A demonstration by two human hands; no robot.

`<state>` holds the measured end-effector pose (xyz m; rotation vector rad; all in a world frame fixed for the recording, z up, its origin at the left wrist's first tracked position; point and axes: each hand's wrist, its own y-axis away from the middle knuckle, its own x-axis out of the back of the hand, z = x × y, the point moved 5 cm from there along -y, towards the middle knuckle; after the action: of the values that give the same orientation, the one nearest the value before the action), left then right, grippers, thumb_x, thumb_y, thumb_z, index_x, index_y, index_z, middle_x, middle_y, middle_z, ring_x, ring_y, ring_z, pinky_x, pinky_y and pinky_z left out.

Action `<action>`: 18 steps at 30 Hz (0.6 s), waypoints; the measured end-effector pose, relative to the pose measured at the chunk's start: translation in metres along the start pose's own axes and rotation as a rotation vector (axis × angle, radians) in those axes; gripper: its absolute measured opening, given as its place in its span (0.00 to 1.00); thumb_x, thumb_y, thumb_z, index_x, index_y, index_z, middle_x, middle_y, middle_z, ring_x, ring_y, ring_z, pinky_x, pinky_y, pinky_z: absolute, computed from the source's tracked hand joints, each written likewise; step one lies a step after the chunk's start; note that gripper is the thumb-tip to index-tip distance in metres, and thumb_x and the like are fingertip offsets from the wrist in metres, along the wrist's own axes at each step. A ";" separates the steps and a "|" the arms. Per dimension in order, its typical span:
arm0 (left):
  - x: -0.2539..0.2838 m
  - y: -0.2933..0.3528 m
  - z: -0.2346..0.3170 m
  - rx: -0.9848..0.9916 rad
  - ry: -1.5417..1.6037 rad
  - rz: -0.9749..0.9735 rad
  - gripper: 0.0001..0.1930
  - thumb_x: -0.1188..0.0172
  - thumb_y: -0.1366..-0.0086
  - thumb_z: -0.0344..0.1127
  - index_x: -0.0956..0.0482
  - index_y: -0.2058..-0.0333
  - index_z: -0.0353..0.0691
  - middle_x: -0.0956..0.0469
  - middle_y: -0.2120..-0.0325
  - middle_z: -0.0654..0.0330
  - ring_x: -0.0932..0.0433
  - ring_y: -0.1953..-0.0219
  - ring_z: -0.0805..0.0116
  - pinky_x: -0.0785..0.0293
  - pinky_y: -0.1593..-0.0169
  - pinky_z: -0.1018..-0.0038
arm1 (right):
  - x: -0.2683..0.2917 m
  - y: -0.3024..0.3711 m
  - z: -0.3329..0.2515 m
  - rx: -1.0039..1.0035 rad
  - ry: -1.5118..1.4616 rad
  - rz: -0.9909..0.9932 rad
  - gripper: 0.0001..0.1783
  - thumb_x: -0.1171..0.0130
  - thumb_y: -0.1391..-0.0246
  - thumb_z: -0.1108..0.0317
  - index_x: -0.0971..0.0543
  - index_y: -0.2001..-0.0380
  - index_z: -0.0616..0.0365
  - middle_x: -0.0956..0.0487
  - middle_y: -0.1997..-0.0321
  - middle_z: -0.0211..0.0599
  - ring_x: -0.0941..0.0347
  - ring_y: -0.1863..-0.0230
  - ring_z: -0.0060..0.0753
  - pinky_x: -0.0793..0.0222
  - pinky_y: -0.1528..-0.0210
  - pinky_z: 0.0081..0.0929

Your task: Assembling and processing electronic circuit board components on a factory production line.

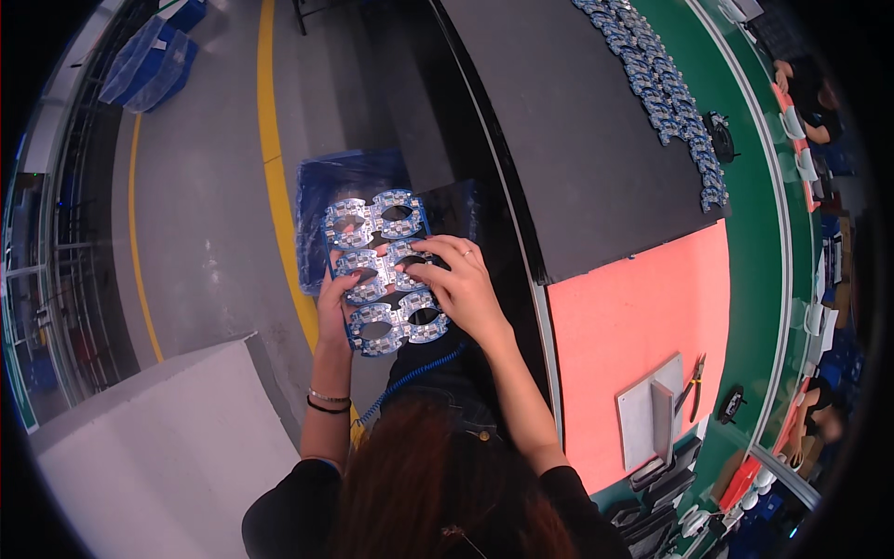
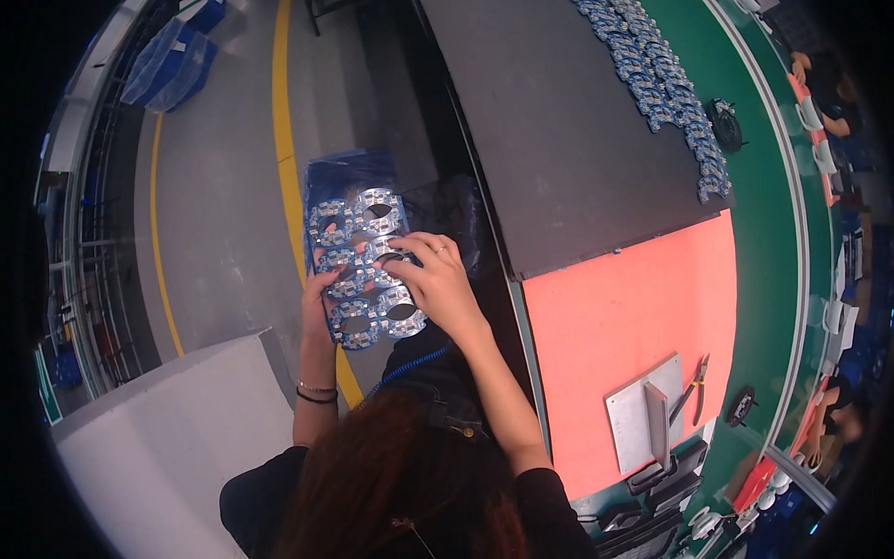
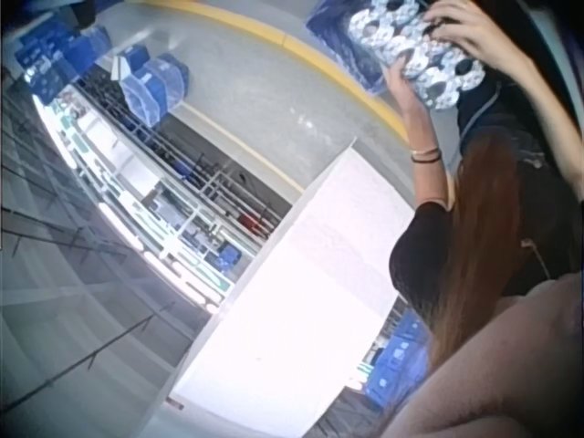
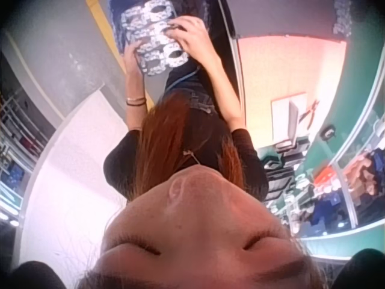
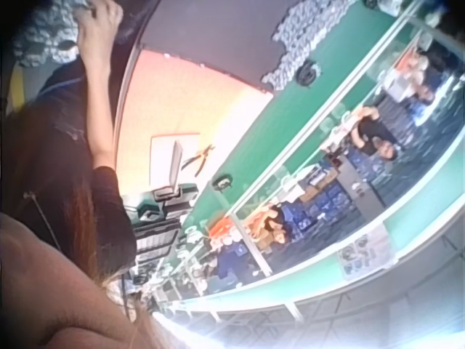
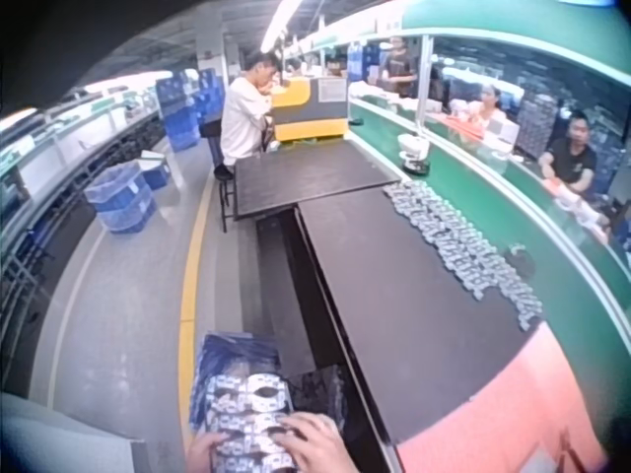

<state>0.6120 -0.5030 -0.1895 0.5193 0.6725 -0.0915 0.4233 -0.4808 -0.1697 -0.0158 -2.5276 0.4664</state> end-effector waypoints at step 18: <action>0.005 -0.006 0.008 0.044 0.035 -0.023 0.35 0.58 0.37 0.25 0.48 0.30 0.45 0.28 0.43 0.40 0.22 0.46 0.43 0.18 0.47 0.57 | 0.002 -0.004 0.011 -0.033 0.029 0.157 0.08 0.35 0.50 0.76 0.18 0.64 0.57 0.19 0.54 0.32 0.27 0.46 0.41 0.35 0.43 0.36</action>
<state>0.6190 -0.5114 -0.1903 0.5564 0.7118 -0.1189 0.4159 -0.4884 -0.1760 -0.2329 -2.5163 0.4823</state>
